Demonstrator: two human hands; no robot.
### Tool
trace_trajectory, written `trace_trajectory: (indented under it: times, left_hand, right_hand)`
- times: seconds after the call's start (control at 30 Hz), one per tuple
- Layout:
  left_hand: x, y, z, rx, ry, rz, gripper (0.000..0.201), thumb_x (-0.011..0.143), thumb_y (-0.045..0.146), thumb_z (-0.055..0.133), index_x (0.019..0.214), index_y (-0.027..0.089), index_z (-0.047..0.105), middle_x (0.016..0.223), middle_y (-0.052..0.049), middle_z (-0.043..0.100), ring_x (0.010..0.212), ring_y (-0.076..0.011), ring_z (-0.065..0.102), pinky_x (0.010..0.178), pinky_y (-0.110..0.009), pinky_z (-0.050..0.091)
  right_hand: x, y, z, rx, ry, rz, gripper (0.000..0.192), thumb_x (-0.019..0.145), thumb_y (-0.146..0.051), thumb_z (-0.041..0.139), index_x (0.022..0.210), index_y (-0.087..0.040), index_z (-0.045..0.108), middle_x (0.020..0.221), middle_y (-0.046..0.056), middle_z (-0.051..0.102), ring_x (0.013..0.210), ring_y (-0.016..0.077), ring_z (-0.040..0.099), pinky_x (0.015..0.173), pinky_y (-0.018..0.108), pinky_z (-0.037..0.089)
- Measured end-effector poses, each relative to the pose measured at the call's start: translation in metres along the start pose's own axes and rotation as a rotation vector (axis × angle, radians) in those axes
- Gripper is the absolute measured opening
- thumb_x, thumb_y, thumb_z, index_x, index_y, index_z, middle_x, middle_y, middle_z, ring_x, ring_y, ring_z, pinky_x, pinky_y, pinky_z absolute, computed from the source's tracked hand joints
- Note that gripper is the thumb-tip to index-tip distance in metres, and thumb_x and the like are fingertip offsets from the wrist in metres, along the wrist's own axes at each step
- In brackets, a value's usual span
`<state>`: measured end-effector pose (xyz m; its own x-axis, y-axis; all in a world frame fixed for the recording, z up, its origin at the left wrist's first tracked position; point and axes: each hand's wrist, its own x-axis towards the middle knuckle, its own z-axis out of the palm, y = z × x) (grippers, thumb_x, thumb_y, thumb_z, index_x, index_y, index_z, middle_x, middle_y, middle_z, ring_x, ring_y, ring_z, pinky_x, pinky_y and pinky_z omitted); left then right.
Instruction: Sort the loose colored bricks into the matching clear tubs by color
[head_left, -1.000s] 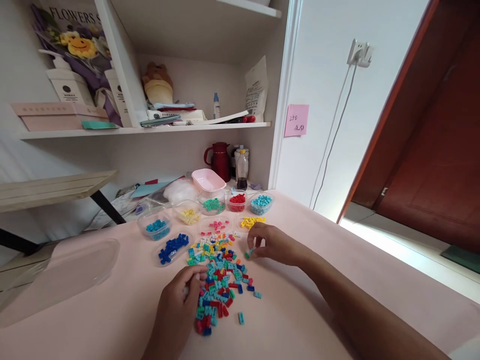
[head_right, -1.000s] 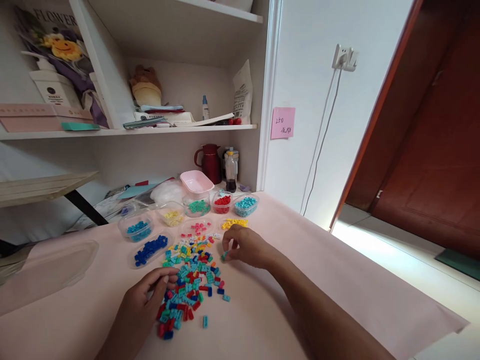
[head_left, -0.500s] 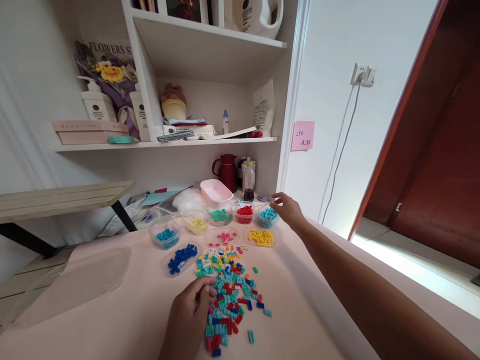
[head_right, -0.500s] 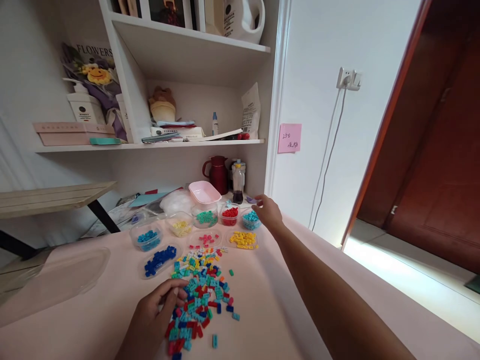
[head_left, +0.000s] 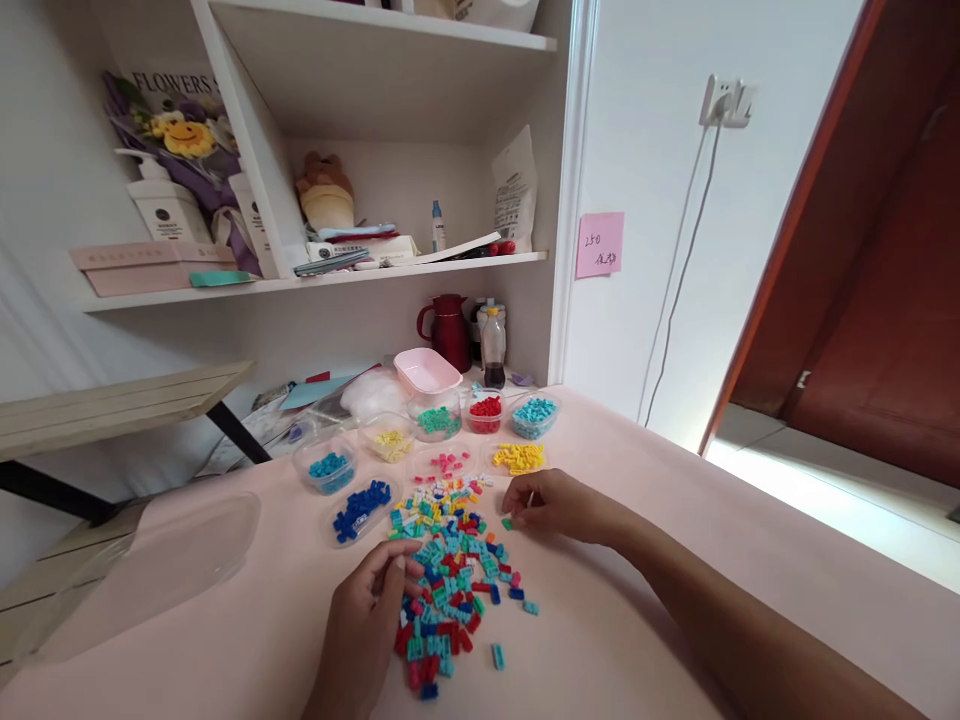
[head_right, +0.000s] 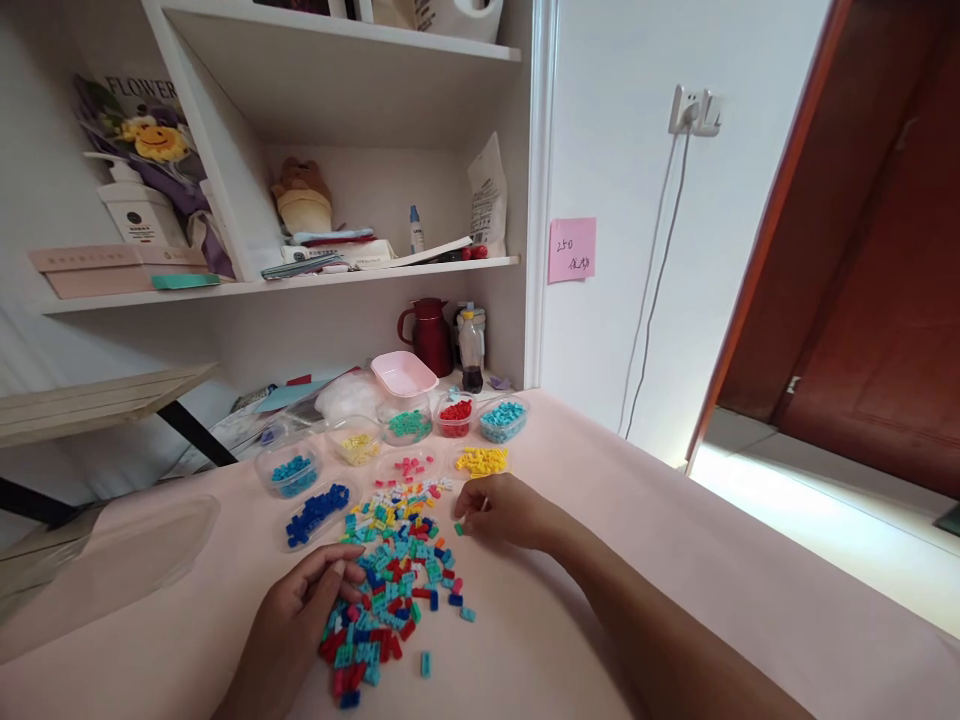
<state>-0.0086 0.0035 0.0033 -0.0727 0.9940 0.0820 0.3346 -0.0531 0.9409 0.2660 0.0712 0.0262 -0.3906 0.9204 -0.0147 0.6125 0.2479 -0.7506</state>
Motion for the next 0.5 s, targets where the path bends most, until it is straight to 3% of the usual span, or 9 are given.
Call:
trace_trajectory:
  times: [0.23,0.5]
  left_hand:
    - [0.001,0.000,-0.001,0.034,0.012,0.020,0.036,0.079,0.047,0.052,0.093,0.019,0.068,0.080,-0.004,0.069,0.070,-0.0187,0.065,0.066,-0.028,0.050]
    - [-0.004,0.004,0.000,0.007,0.066,0.057,0.033,0.080,0.044,0.050,0.092,0.019,0.069,0.077,-0.004,0.069,0.064,-0.0177,0.064,0.062,-0.028,0.050]
  right_hand:
    - [0.005,-0.003,0.013,-0.270,0.063,-0.018,0.023,0.069,-0.019,0.062,0.090,-0.025,0.069,0.082,-0.001,0.068,0.072,0.0148,0.059,0.060,0.023,0.038]
    - [0.004,-0.005,0.014,-0.297,0.068,-0.047,0.015,0.068,-0.017,0.059,0.081,-0.024,0.064,0.082,-0.002,0.067,0.072,0.0135,0.057,0.058,0.022,0.035]
